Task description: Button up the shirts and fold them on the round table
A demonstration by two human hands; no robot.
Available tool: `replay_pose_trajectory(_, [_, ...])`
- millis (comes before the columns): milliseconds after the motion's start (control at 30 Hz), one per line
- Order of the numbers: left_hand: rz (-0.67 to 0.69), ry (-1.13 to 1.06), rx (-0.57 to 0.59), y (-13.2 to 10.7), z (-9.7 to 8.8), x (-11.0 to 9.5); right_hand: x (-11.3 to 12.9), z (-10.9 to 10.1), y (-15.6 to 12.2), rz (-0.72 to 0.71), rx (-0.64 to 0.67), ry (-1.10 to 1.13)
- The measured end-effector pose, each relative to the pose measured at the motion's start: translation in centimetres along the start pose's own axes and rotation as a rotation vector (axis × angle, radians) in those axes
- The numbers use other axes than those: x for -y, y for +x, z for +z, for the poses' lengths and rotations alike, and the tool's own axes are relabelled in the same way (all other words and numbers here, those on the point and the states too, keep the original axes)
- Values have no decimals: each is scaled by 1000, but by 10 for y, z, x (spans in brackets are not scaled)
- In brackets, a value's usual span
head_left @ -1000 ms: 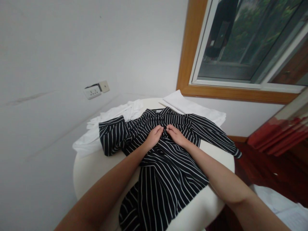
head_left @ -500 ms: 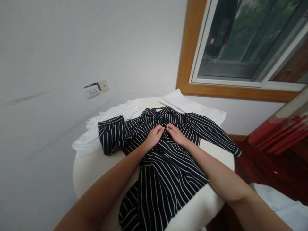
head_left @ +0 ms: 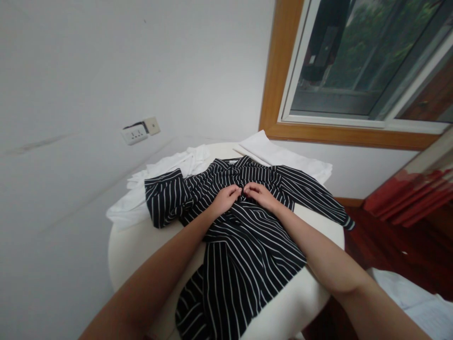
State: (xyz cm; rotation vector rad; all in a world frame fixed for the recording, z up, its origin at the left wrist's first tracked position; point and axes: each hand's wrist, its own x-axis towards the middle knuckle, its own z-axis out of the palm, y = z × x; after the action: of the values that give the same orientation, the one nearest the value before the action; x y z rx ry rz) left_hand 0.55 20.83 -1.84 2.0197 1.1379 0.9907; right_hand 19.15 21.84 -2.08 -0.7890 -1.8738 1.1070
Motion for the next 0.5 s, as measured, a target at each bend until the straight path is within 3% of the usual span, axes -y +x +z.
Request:
replay_pose_trajectory(167, [-8,-4,52,0,-2,0,0,-2,0,27,29,-25])
replay_pose_trajectory(500, [3,36,39,-1,-4,-2,-7,3,3,56,-7,53])
